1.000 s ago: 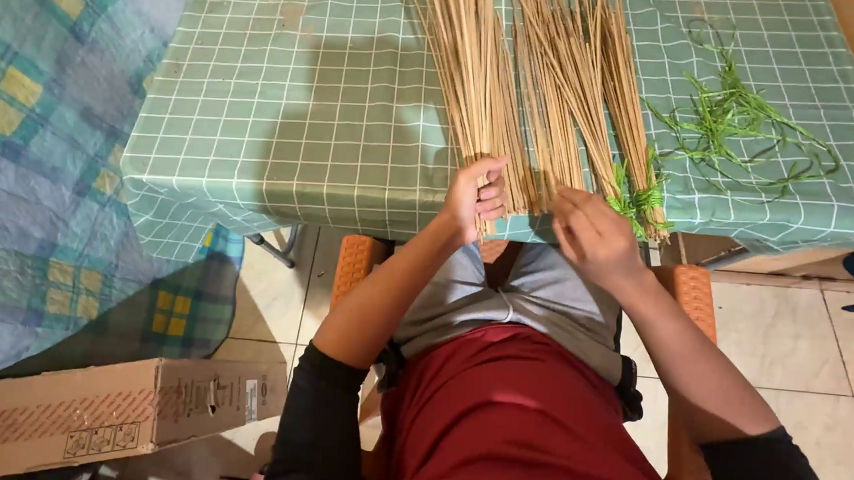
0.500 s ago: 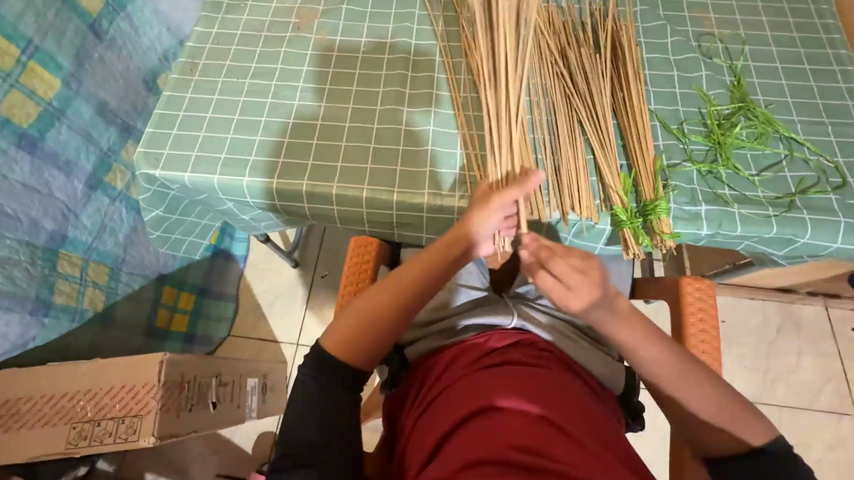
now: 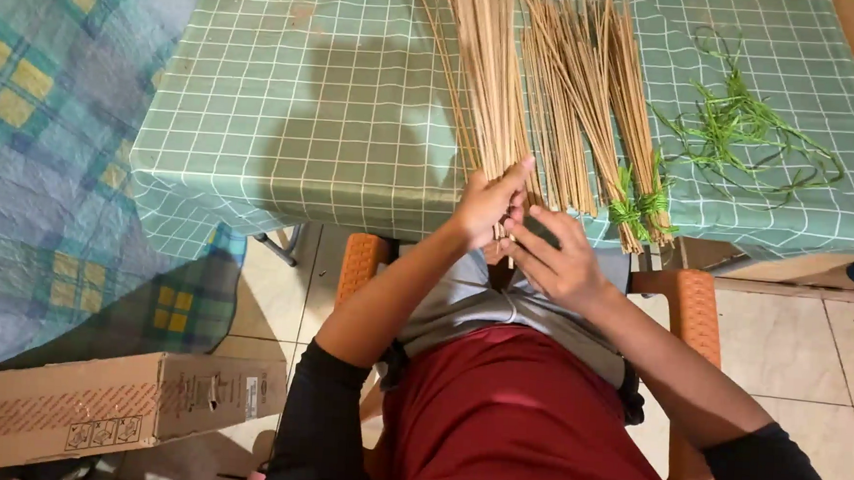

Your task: Organizing and bundling thin bamboo sticks using green plastic ties on a table.

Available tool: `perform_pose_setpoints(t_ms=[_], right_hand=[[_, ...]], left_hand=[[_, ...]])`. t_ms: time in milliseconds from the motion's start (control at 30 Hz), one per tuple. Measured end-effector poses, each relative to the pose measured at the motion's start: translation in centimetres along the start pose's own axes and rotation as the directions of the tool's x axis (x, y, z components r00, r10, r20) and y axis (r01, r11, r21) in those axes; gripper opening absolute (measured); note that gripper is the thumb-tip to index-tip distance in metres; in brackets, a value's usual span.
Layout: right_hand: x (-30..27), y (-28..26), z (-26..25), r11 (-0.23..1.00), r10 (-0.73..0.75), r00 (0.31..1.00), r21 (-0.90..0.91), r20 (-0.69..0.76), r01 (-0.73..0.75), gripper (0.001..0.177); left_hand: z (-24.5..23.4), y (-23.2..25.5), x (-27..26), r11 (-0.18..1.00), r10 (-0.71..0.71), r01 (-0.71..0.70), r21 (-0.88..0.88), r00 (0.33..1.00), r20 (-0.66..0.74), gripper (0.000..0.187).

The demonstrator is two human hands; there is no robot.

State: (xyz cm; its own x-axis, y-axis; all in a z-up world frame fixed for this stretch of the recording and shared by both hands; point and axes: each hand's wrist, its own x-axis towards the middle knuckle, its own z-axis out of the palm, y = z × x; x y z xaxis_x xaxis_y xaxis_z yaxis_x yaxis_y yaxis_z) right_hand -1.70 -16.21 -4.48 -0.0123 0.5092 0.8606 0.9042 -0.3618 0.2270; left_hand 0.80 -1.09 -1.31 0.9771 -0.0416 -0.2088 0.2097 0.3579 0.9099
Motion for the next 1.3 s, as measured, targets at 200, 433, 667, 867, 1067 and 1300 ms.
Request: perform_pose_setpoints(t_ms=[200,433,667,867,1067,1300], right_hand=[[-7.4,-0.5,2.0,0.9,0.316,0.945,0.287,0.083,-0.327,0.022],[1.1,-2.3,-2.0,0.432,0.344,0.671,0.524,0.657,-0.734,0.021],[0.7,-1.2,-2.1,0.386,0.53,0.646,0.521,0.55,-0.761,0.025],[-2.0,-0.3,-1.2,0.482,0.558,0.648,0.433,0.519,-0.762,0.01],[-5.9,4.6,-0.7,0.845,0.473,0.833,0.12,0.288,-0.521,0.009],[-2.3,4.2,-3.4,0.877,0.453,0.748,-0.396,0.485,-0.273,0.055]], left_hand=[[0.3,1.5,-0.5,0.969,0.09,-0.092,-0.23,0.996,-0.019,0.051],[-0.5,1.7,0.1,0.961,0.055,-0.078,-0.264,0.994,-0.096,0.049],[0.4,0.0,-0.2,0.972,0.089,-0.081,-0.222,0.996,0.028,0.05],[0.5,-0.4,-0.4,0.976,0.036,-0.001,-0.216,0.987,0.159,0.053],[-0.7,-1.6,2.1,0.939,-0.102,0.181,-0.293,0.959,0.265,0.051],[-1.4,-1.5,2.6,0.907,-0.185,0.28,-0.314,0.936,0.299,0.062]])
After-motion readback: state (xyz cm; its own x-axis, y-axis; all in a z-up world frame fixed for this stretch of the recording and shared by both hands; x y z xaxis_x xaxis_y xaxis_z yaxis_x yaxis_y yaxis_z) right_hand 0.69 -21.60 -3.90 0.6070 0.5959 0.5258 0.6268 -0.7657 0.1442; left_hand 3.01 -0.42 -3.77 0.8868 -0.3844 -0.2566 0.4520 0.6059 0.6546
